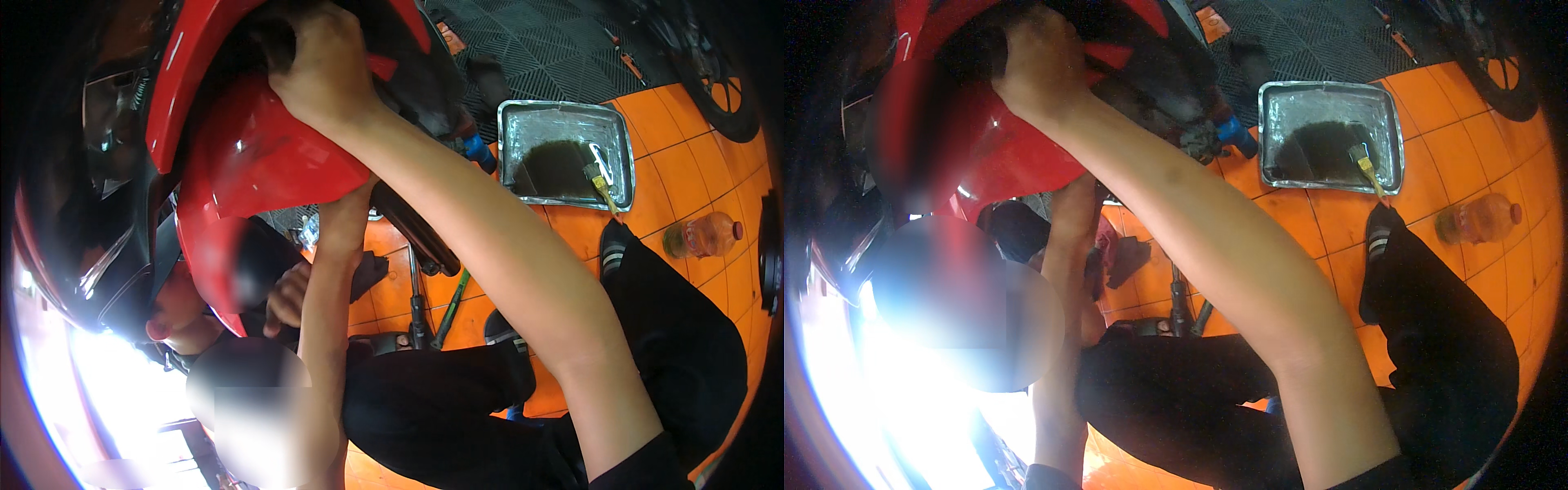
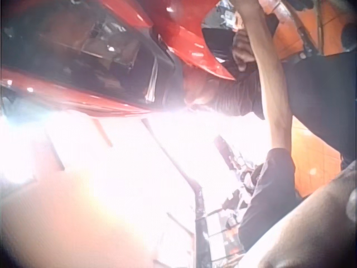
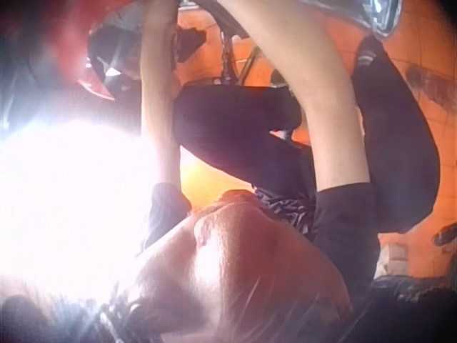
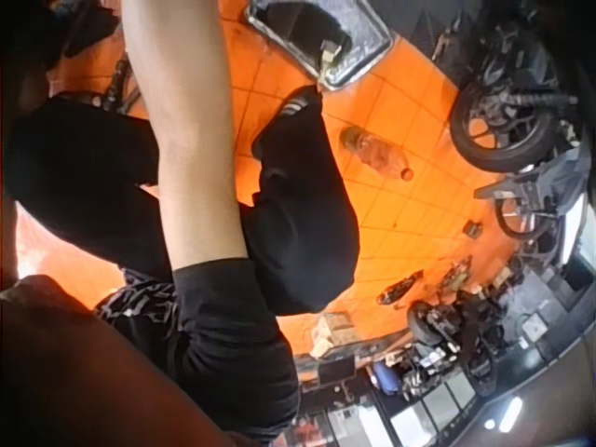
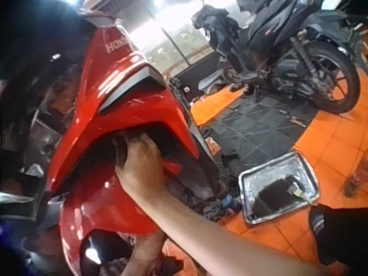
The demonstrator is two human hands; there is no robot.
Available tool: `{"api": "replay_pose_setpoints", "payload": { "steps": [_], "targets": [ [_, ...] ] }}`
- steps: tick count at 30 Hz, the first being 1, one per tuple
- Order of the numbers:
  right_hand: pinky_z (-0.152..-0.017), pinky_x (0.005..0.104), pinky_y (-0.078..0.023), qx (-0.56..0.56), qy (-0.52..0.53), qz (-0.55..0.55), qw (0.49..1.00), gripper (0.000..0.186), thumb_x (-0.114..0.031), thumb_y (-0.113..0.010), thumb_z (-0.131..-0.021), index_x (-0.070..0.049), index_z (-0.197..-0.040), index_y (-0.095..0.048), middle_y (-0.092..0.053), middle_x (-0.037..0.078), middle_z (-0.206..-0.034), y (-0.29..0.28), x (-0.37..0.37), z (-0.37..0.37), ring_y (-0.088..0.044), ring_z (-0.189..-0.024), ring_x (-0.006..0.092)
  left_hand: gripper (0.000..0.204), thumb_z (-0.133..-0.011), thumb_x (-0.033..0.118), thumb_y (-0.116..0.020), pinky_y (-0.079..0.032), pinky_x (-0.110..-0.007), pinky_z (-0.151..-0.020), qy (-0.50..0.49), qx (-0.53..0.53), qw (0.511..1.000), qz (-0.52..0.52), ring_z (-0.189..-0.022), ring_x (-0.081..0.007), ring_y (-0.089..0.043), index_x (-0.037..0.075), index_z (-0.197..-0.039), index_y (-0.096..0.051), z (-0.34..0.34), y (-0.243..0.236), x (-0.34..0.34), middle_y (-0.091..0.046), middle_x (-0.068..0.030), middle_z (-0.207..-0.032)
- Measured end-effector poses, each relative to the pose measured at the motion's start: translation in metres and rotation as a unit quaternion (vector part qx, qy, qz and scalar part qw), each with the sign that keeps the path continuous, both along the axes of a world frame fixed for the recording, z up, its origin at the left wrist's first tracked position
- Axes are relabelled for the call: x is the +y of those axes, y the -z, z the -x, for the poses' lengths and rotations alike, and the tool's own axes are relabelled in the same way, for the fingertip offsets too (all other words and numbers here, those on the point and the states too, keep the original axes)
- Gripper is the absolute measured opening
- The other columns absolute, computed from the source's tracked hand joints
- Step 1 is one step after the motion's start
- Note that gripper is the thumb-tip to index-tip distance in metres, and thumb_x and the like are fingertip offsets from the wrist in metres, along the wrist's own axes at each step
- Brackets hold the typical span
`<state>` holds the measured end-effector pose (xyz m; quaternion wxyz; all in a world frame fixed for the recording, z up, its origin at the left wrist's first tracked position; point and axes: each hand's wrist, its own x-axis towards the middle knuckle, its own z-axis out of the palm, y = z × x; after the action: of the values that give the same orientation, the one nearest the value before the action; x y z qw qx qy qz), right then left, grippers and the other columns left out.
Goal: The person sits on the floor and uses a wrench and a power drill to work on the underside of a red motorcycle's front fairing. Another person assists by holding the fairing steady. The person switches between manual and power tools to tighten or loosen bolts.
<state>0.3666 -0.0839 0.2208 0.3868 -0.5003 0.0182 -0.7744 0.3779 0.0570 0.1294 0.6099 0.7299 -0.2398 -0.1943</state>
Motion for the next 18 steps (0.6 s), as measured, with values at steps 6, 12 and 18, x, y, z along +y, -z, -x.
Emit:
{"api": "replay_pose_setpoints", "payload": {
  "steps": [6,12,18],
  "targets": [
    [-0.078,0.0527,-0.049,0.123,0.039,-0.016,0.992,0.017,-0.011,-0.058,-0.088,0.002,-0.099,-0.062,-0.062,0.027,-0.09,-0.004,0.004,0.005,-0.06,-0.086,0.0463,0.043,-0.09,0.024,-0.067,-0.047,-0.032,-0.084,0.006,-0.014,0.998,-0.059,-0.104,-0.0165,-0.057,0.003,-0.125,-0.053,0.01,-0.012,0.001,-0.059,-0.0058,-0.116],
    [-0.067,0.0509,-0.052,0.189,0.207,0.178,0.943,0.02,-0.016,-0.056,-0.089,0.003,-0.092,-0.062,-0.064,0.025,-0.079,-0.01,-0.04,-0.003,-0.063,-0.072,0.0435,0.044,-0.084,0.028,-0.068,-0.045,-0.032,-0.085,0.031,-0.098,0.977,-0.189,-0.103,-0.0182,-0.059,0.001,-0.118,-0.06,0.028,-0.037,-0.013,-0.062,-0.009,-0.117],
    [-0.068,0.0487,-0.053,0.346,0.278,0.262,0.857,0.029,-0.024,-0.047,-0.093,-0.001,-0.088,-0.064,-0.066,0.022,-0.081,-0.015,-0.059,-0.016,-0.065,-0.072,0.0396,0.028,-0.081,0.02,-0.07,-0.049,-0.032,-0.07,0.095,-0.092,0.991,0.002,-0.079,-0.0168,-0.065,0.001,-0.098,-0.062,0.002,-0.006,-0.012,-0.066,-0.0078,-0.085]
  ]
}}
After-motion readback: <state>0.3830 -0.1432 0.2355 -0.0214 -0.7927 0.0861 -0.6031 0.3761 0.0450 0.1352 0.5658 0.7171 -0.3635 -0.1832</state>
